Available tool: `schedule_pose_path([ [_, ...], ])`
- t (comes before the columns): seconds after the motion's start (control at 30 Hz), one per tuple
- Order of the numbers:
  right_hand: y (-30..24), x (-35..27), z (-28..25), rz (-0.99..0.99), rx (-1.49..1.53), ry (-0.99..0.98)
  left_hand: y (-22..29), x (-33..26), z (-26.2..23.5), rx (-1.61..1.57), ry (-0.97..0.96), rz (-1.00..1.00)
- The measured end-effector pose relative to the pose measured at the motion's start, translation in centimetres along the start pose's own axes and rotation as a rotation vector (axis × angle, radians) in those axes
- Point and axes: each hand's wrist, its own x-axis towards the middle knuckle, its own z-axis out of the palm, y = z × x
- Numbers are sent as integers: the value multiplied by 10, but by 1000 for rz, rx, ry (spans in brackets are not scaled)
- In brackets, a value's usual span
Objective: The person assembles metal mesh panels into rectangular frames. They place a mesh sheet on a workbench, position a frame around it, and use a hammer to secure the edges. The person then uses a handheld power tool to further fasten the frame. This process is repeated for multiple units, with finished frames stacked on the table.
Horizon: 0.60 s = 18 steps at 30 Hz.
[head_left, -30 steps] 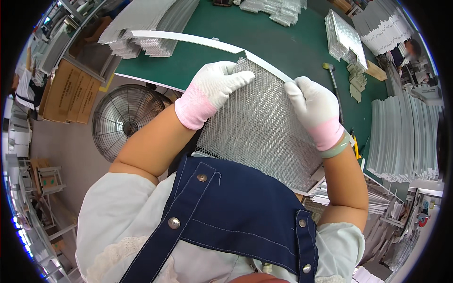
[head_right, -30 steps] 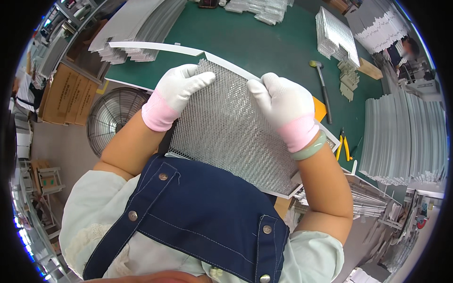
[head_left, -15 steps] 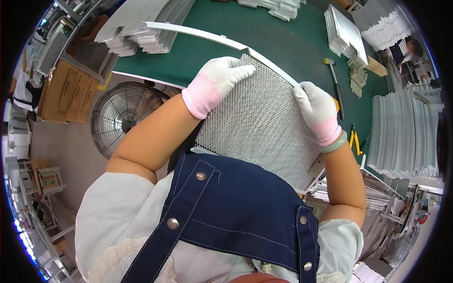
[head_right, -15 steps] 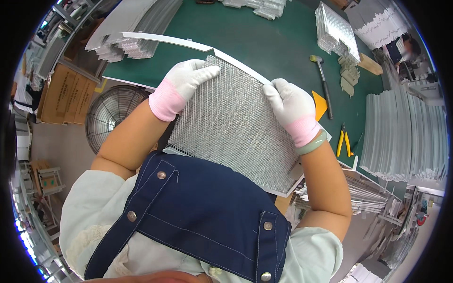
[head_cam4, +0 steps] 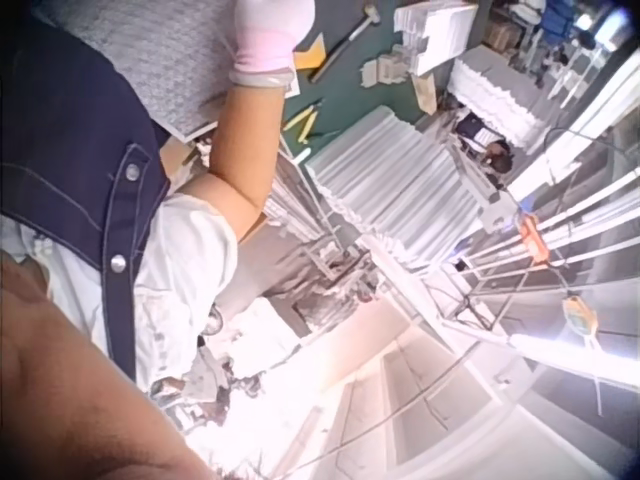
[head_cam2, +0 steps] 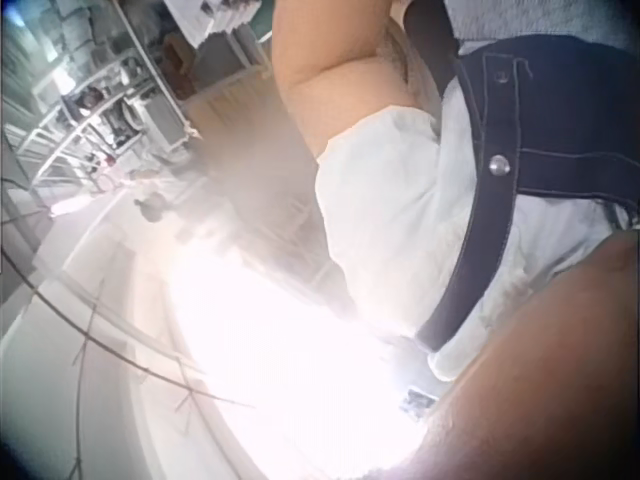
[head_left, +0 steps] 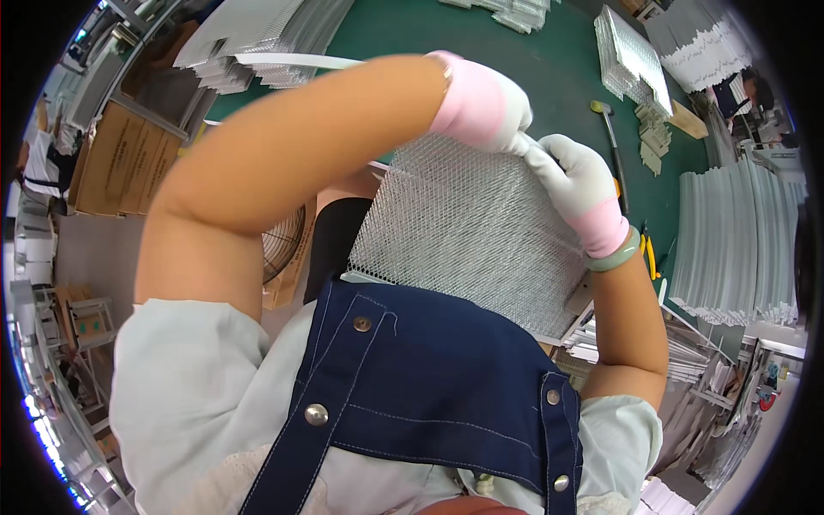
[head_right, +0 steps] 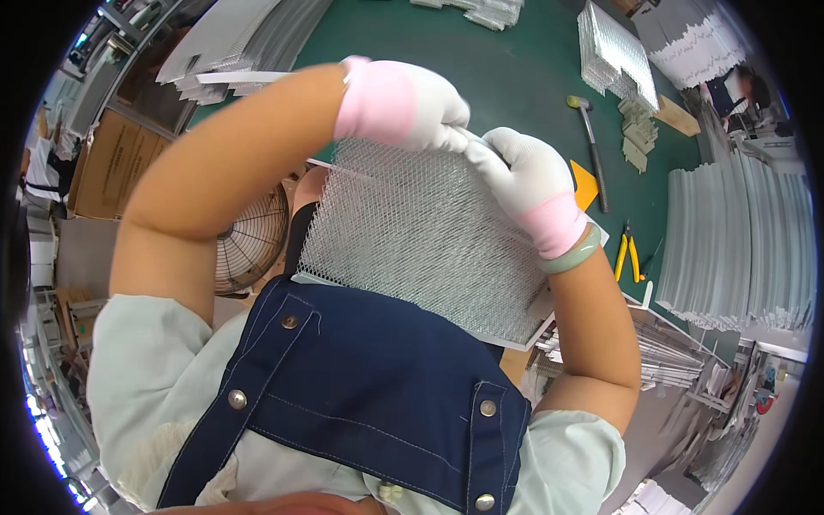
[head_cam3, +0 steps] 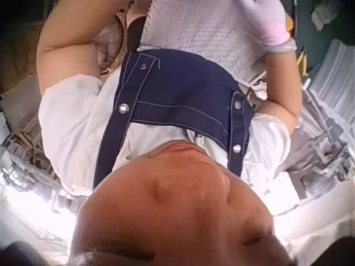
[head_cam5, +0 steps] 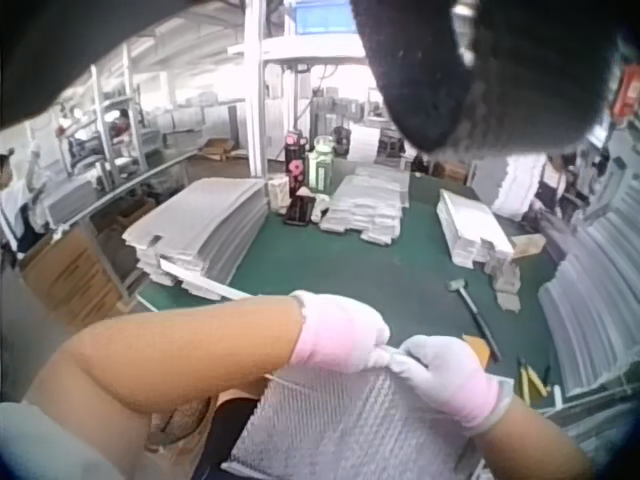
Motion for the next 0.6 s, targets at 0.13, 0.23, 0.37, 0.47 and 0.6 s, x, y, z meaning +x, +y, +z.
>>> schedule_pose_path([
  [0.13,-6,1,-11,135,180,-157,0,9,-15,-75,-264,25],
  [0.23,-4,1,-7,40,-39,-139,0,10,-5,-60,-256,31],
  [0.37,1,1,4,-84,-281,-42,-7,4,14,-44,-124,37],
  [0.47,11,1,4,-79,-308,-11,-15,4,29,51,-1,80],
  [0.6,12,-1,1,-10,-320,-26,-21,-1,29,9,11,45],
])
